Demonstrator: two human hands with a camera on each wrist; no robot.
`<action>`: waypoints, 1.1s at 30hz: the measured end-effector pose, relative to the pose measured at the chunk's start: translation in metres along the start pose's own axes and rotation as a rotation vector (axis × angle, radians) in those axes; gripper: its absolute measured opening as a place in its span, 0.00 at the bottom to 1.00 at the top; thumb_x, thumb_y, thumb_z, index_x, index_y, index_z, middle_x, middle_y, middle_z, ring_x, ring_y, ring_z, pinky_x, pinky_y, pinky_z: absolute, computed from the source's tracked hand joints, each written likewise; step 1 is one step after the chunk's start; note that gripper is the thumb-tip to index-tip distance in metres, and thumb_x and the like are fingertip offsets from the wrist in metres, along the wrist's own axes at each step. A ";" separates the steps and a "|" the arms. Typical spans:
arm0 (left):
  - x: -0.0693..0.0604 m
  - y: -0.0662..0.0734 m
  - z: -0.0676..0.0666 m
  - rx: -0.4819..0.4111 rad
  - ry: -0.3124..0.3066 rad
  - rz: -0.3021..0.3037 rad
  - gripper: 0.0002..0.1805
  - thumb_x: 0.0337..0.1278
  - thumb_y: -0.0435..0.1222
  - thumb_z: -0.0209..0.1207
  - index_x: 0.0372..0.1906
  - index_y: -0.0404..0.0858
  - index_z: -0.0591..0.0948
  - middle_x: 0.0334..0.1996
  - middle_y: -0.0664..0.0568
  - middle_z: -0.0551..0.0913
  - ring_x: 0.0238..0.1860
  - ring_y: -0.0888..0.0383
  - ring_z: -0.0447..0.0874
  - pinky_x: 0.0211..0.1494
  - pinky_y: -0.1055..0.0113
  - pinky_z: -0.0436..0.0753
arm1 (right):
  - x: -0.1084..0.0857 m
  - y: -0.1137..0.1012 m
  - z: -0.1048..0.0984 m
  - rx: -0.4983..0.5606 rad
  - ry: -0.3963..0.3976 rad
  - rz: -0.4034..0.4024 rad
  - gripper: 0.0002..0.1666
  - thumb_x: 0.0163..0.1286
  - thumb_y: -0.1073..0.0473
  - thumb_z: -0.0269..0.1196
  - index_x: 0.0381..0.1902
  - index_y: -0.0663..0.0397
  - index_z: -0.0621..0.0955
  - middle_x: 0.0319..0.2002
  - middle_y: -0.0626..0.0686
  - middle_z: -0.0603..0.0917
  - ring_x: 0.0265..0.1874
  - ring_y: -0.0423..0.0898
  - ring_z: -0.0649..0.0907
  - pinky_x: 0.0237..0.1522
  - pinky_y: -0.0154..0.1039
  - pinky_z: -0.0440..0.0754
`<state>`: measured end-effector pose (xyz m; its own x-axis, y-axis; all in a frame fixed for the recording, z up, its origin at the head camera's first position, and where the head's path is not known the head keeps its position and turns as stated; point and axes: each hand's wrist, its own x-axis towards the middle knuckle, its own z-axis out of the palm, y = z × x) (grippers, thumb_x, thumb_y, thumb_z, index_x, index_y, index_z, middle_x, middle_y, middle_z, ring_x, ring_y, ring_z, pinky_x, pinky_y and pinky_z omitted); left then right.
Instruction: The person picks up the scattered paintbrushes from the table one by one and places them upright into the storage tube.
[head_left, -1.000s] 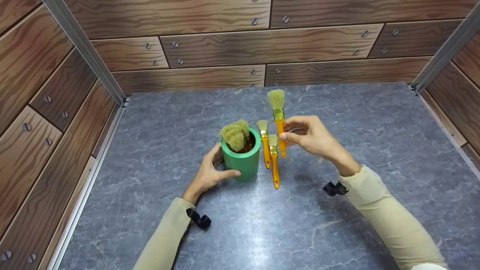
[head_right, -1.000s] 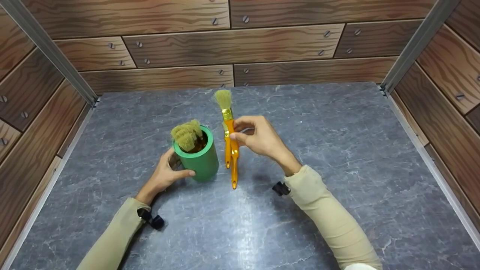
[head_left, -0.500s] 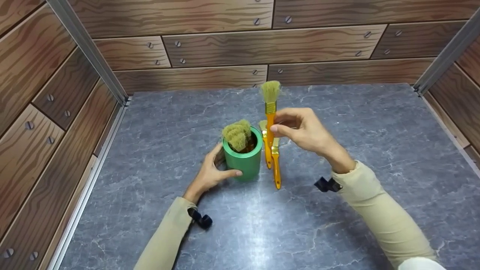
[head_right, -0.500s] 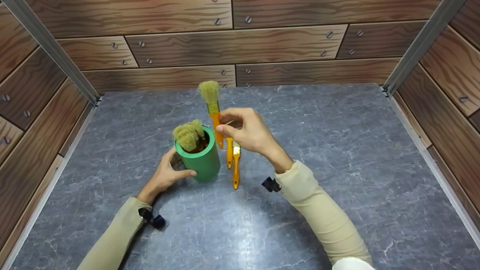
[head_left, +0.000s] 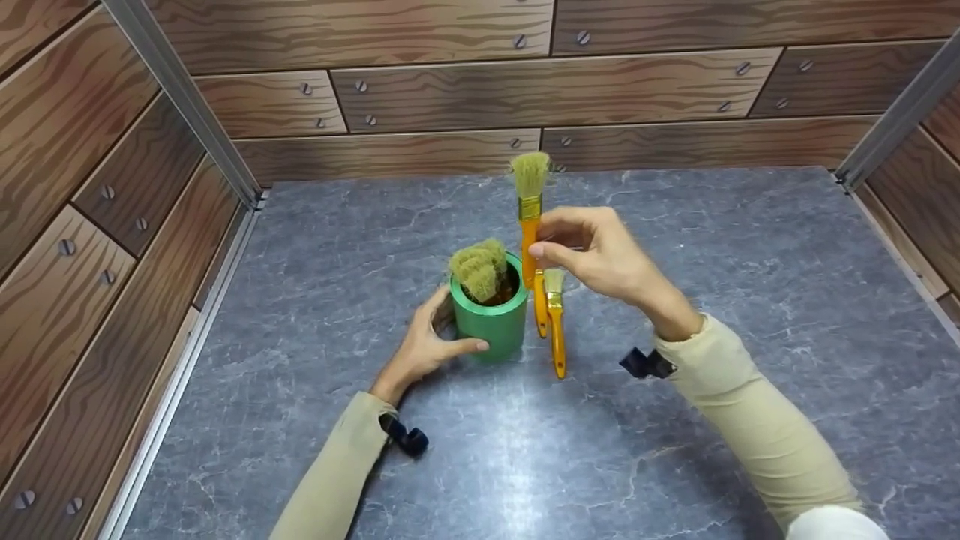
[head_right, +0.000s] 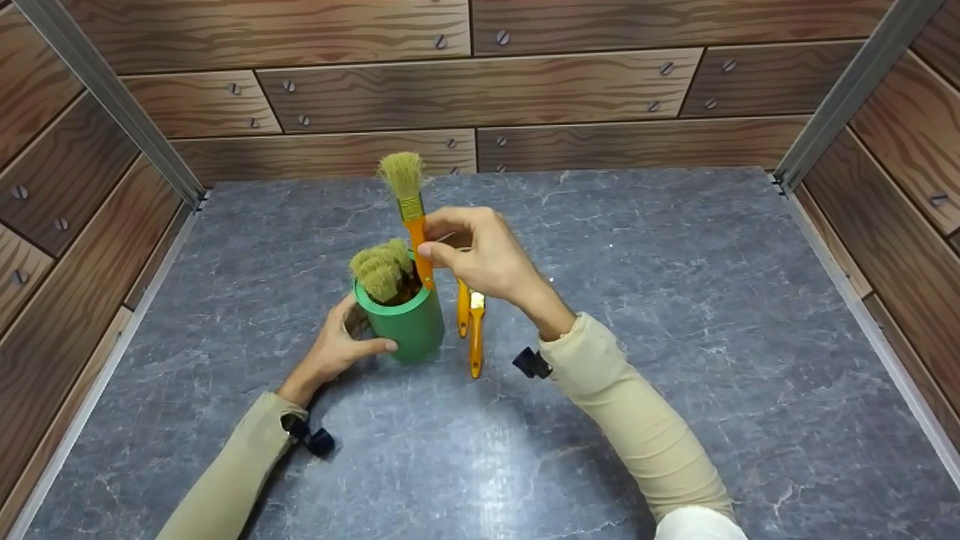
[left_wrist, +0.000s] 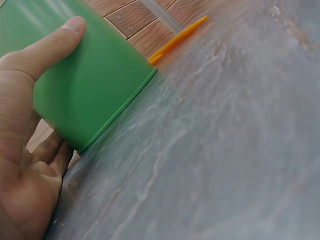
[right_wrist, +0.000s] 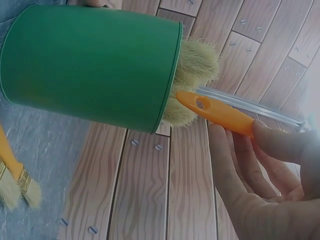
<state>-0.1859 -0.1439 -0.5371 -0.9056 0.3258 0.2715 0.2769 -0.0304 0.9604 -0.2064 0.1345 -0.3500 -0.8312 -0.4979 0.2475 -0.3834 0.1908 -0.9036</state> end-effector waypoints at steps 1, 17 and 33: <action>0.000 0.000 0.000 -0.001 -0.001 0.000 0.56 0.48 0.34 0.83 0.83 0.50 0.66 0.76 0.52 0.75 0.77 0.51 0.72 0.82 0.52 0.72 | 0.001 0.000 0.001 0.009 -0.005 -0.001 0.08 0.74 0.70 0.68 0.49 0.65 0.89 0.42 0.63 0.91 0.37 0.53 0.92 0.45 0.45 0.94; 0.001 0.000 0.001 0.017 -0.001 -0.001 0.56 0.49 0.33 0.83 0.83 0.52 0.65 0.77 0.53 0.74 0.78 0.51 0.72 0.82 0.53 0.72 | 0.010 0.001 0.015 -0.034 -0.027 -0.025 0.10 0.73 0.69 0.69 0.50 0.63 0.89 0.43 0.61 0.92 0.39 0.53 0.92 0.44 0.40 0.93; 0.000 0.000 -0.001 0.030 0.006 -0.005 0.57 0.49 0.34 0.83 0.83 0.52 0.65 0.76 0.53 0.75 0.77 0.52 0.73 0.81 0.51 0.73 | 0.004 0.008 0.014 -0.060 -0.052 -0.023 0.15 0.73 0.63 0.72 0.55 0.61 0.88 0.51 0.60 0.91 0.49 0.52 0.91 0.53 0.40 0.91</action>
<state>-0.1859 -0.1452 -0.5373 -0.9088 0.3201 0.2675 0.2821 -0.0007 0.9594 -0.2072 0.1221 -0.3614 -0.8004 -0.5456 0.2484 -0.4271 0.2281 -0.8750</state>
